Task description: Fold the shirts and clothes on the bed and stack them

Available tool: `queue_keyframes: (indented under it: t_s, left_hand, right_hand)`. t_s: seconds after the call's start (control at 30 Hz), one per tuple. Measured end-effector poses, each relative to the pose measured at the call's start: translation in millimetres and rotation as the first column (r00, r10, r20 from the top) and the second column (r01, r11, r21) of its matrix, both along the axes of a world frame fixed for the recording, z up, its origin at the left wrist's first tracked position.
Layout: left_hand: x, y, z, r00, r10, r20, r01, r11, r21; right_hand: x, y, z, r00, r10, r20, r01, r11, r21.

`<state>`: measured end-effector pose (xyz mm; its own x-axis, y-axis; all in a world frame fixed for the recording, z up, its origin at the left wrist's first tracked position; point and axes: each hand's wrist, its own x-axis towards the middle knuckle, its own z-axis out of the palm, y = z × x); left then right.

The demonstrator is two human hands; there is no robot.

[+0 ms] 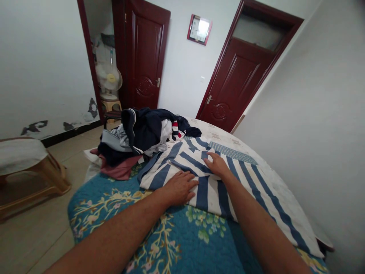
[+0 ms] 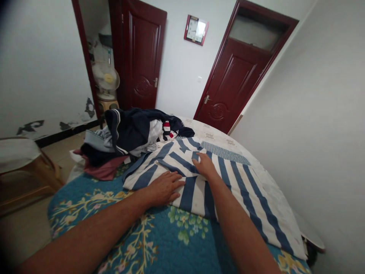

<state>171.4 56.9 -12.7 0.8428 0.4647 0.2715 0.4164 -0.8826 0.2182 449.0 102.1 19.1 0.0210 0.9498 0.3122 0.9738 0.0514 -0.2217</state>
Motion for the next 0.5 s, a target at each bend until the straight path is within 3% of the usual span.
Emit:
queue_keyframes:
  t_s: [0.17, 0.27, 0.4, 0.5]
  left_hand:
    - [-0.5, -0.7, -0.8, 1.0, -0.002, 0.008, 0.002, 1.0, 0.007]
    - [-0.8, -1.0, -0.8, 1.0, -0.002, 0.012, 0.002, 1.0, 0.001]
    - [-1.6, -1.7, 1.2, 1.0, 0.001, 0.015, -0.001, 1.0, -0.031]
    - [-2.4, -3.2, 2.8, 1.0, 0.018, 0.011, -0.017, 0.999, -0.051]
  right_hand:
    - [-19.1, 33.1, -3.4, 0.999, -0.035, 0.027, 0.041, 0.951, -0.308]
    - [-21.5, 37.7, 1.7, 0.998, 0.055, -0.027, -0.061, 0.923, -0.379]
    - [-22.0, 38.2, 12.5, 0.971, 0.19, -0.144, -0.227, 0.921, -0.317]
    - [-22.5, 39.5, 14.8, 0.977, 0.151, -0.153, -0.176, 0.97, -0.167]
